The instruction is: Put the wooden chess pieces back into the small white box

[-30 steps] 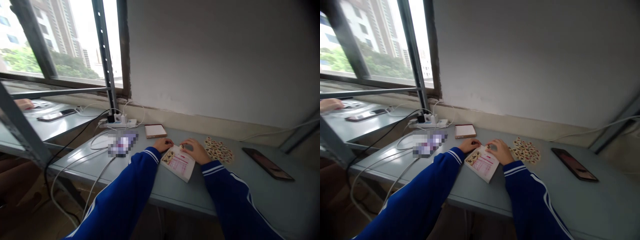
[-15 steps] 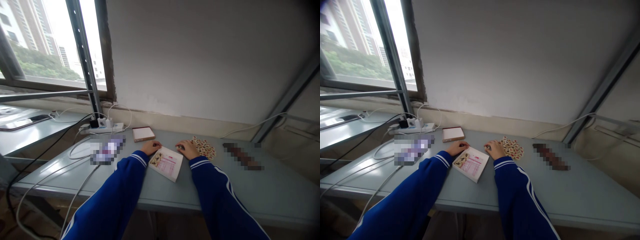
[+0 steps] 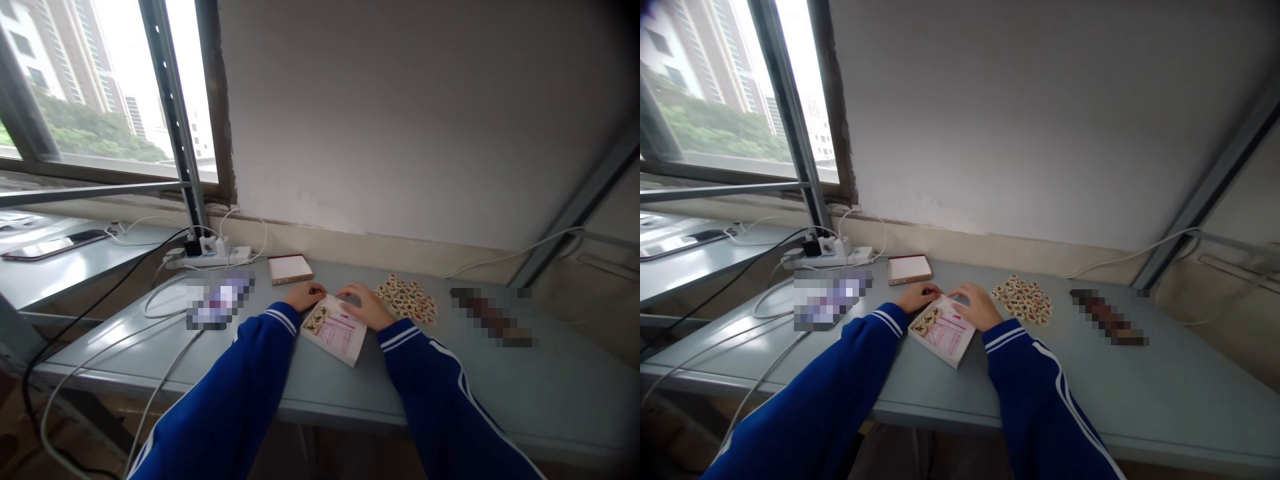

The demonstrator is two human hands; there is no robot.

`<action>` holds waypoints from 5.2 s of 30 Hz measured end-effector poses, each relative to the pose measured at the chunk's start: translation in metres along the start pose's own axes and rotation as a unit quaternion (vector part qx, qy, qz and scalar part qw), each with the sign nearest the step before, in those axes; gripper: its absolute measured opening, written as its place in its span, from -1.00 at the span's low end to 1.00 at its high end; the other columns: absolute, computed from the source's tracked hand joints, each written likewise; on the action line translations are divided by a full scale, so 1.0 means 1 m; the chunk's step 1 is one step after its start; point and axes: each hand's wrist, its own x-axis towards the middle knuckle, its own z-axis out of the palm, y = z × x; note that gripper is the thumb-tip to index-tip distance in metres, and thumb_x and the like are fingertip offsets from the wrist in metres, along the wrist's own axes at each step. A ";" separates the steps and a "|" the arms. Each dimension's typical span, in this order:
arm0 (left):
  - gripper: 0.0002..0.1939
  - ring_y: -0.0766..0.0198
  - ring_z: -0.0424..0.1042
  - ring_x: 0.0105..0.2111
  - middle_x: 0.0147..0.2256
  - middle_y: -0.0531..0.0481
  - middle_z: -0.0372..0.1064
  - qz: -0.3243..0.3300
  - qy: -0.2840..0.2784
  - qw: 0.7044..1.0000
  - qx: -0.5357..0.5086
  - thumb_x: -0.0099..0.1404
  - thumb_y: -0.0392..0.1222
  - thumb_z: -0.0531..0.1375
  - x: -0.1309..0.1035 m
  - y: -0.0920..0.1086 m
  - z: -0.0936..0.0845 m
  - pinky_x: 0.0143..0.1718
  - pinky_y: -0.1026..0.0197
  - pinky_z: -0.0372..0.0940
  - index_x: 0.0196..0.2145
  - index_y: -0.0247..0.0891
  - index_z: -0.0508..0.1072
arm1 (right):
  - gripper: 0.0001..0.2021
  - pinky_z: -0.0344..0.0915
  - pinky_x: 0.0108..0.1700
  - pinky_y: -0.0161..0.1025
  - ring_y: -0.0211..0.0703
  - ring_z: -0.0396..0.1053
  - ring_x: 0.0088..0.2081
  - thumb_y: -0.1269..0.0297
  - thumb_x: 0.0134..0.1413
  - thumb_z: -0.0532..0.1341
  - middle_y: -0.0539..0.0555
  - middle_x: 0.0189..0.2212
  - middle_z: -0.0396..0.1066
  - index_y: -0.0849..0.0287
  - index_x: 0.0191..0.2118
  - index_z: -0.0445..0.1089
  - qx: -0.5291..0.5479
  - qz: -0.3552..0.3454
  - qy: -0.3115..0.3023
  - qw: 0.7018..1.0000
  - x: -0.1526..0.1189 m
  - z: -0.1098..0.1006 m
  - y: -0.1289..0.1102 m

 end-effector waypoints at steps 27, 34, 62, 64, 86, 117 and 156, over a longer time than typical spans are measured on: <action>-0.71 0.24 0.31 -0.34 -0.32 -0.01 0.39 -0.010 -0.006 1.000 -0.003 0.17 -0.08 0.06 0.000 0.001 -0.001 -0.30 0.29 0.17 -0.26 -0.25 0.47 | -0.74 0.14 -0.11 -0.09 -0.12 0.30 -0.26 0.27 0.00 0.13 0.07 -0.26 0.39 0.10 -0.14 0.34 -0.040 0.107 0.138 0.984 0.003 0.001 0.016; -0.69 0.24 0.32 -0.32 -0.32 -0.01 0.40 -0.019 -0.003 1.000 -0.007 0.16 -0.06 0.06 0.000 0.003 -0.001 -0.27 0.29 0.18 -0.25 -0.25 0.48 | -0.89 0.09 -0.14 -0.01 -0.03 0.27 -0.25 0.25 -0.06 0.18 0.09 -0.34 0.42 0.05 -0.36 0.43 -0.194 0.134 0.065 0.970 -0.011 0.005 0.046; -0.69 0.25 0.31 -0.33 -0.32 -0.01 0.40 0.004 -0.001 1.000 -0.015 0.17 -0.06 0.04 0.000 0.000 0.000 -0.31 0.30 0.18 -0.26 -0.26 0.48 | -0.85 0.21 -0.31 -0.35 -0.28 0.30 -0.35 0.49 -0.17 0.21 -0.01 -0.36 0.39 0.18 -0.37 0.38 0.159 0.017 -0.042 0.986 0.003 0.011 -0.032; -0.69 0.25 0.31 -0.34 -0.33 -0.02 0.40 0.009 -0.001 1.000 -0.014 0.17 -0.06 0.04 0.000 -0.001 0.000 -0.34 0.30 0.17 -0.26 -0.27 0.47 | -0.85 0.22 -0.29 -0.34 -0.27 0.30 -0.31 0.44 -0.11 0.18 0.01 -0.33 0.38 0.18 -0.32 0.37 0.155 0.028 0.020 0.987 0.005 0.010 -0.024; -0.69 0.24 0.32 -0.34 -0.34 -0.03 0.40 -0.001 0.000 1.000 -0.006 0.16 -0.08 0.05 0.000 0.001 0.000 -0.30 0.28 0.18 -0.26 -0.26 0.48 | -0.81 0.13 -0.05 -0.23 -0.20 0.27 -0.17 0.47 -0.04 0.10 0.02 -0.26 0.39 0.14 -0.29 0.40 0.054 -0.031 0.019 0.998 0.002 0.004 -0.026; -0.64 0.20 0.33 -0.32 -0.33 -0.04 0.41 0.009 -0.017 0.998 -0.063 0.14 0.00 0.03 0.000 -0.002 -0.002 -0.30 0.26 0.16 -0.29 -0.30 0.46 | -0.62 0.01 -0.04 -0.06 -0.04 0.14 -0.01 0.20 0.03 0.08 0.10 -0.01 0.23 0.04 0.01 0.21 -0.239 0.251 0.175 0.921 -0.045 -0.065 0.049; -0.51 0.17 0.29 -0.23 -0.23 0.02 0.39 -0.104 -0.070 0.989 -0.077 0.09 0.17 0.08 0.009 0.006 -0.012 -0.25 0.33 0.17 -0.25 -0.31 0.43 | -0.63 -0.02 0.10 -0.01 -0.08 0.06 0.08 0.08 0.16 -0.10 0.04 0.08 0.11 0.03 -0.10 0.36 -0.056 0.329 0.138 0.932 -0.246 -0.137 0.071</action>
